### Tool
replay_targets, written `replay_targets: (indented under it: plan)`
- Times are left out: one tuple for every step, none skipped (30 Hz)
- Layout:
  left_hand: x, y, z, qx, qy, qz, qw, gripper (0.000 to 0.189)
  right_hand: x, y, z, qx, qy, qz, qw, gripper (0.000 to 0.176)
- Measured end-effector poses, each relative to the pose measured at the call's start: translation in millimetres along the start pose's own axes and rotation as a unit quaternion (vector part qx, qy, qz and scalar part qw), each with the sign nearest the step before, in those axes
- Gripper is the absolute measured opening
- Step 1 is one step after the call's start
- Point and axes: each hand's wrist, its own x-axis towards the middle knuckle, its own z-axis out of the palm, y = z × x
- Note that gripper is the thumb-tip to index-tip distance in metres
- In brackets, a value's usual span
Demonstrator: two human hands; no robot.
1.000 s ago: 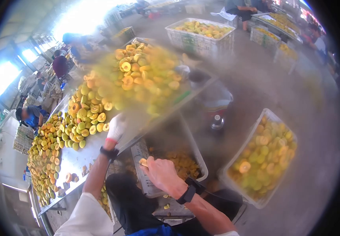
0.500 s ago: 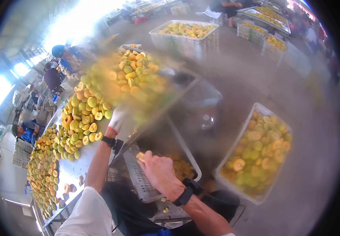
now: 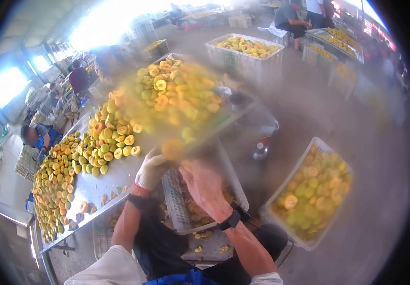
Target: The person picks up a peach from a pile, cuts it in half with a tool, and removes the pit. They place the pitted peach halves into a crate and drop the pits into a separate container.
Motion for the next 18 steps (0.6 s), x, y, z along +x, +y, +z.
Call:
replay_targets:
  plan:
    - [0, -4, -3, -0.012, 0.013, -0.008, 1.000, 0.077, 0, 1, 2, 0.001, 0.000, 0.002, 1.000, 0.033]
    - [0, -8, -4, -0.024, 0.025, -0.017, 0.999, 0.078, 0, 5, 5, 0.001, 0.000, 0.005, 1.000, 0.033]
    - [0, -9, -2, -0.028, 0.028, -0.008, 0.999, 0.079, 1, 8, 8, 0.002, 0.002, 0.008, 1.000, 0.033]
    - [0, -10, 0, -0.032, 0.031, 0.000, 0.999, 0.080, 2, 12, 12, 0.016, -0.002, 0.015, 1.000, 0.033]
    - [0, -11, 2, -0.036, 0.035, 0.007, 0.999, 0.082, 3, 16, 18, 0.031, -0.006, 0.023, 0.999, 0.032]
    - [0, -13, 4, -0.042, 0.034, 0.010, 0.999, 0.082, 4, 19, 22, 0.046, -0.011, 0.032, 0.998, 0.032]
    - [0, -15, 5, -0.048, 0.034, 0.012, 0.998, 0.083, 5, 21, 26, 0.074, -0.015, 0.047, 0.996, 0.032]
    - [0, -16, 7, -0.055, 0.035, 0.015, 0.998, 0.083, 6, 22, 30, 0.102, -0.021, 0.062, 0.993, 0.031]
    - [0, -17, 9, -0.061, 0.029, 0.019, 0.998, 0.083, 8, 20, 33, 0.130, -0.025, 0.077, 0.988, 0.030]
    - [0, -17, 11, -0.067, 0.023, 0.024, 0.997, 0.082, 10, 18, 35, 0.144, -0.020, 0.081, 0.986, 0.029]
    - [0, -18, 12, -0.072, 0.017, 0.029, 0.997, 0.082, 11, 14, 35, 0.158, -0.016, 0.085, 0.984, 0.028]
    - [1, -19, 12, -0.079, 0.013, 0.036, 0.996, 0.079, 12, 10, 36, 0.174, -0.012, 0.089, 0.981, 0.027]
    - [2, -20, 11, -0.086, 0.009, 0.042, 0.995, 0.077, 12, 8, 37, 0.181, -0.011, 0.090, 0.979, 0.025]
    - [3, -22, 11, -0.093, 0.004, 0.048, 0.995, 0.075, 13, 6, 37, 0.188, -0.009, 0.090, 0.978, 0.024]
    - [3, -22, 13, -0.113, 0.010, 0.050, 0.992, 0.070, 14, 6, 38, 0.195, -0.006, 0.090, 0.977, 0.023]
    - [2, -20, 16, -0.132, 0.017, 0.052, 0.990, 0.065, 14, 8, 40, 0.180, 0.002, 0.057, 0.982, 0.022]
    - [-1, -19, 19, -0.151, 0.025, 0.054, 0.987, 0.062, 13, 11, 43, 0.166, 0.008, 0.023, 0.986, 0.021]
    - [-2, -19, 22, -0.178, 0.056, 0.041, 0.982, 0.058, 12, 12, 45, 0.151, 0.014, -0.012, 0.988, 0.020]
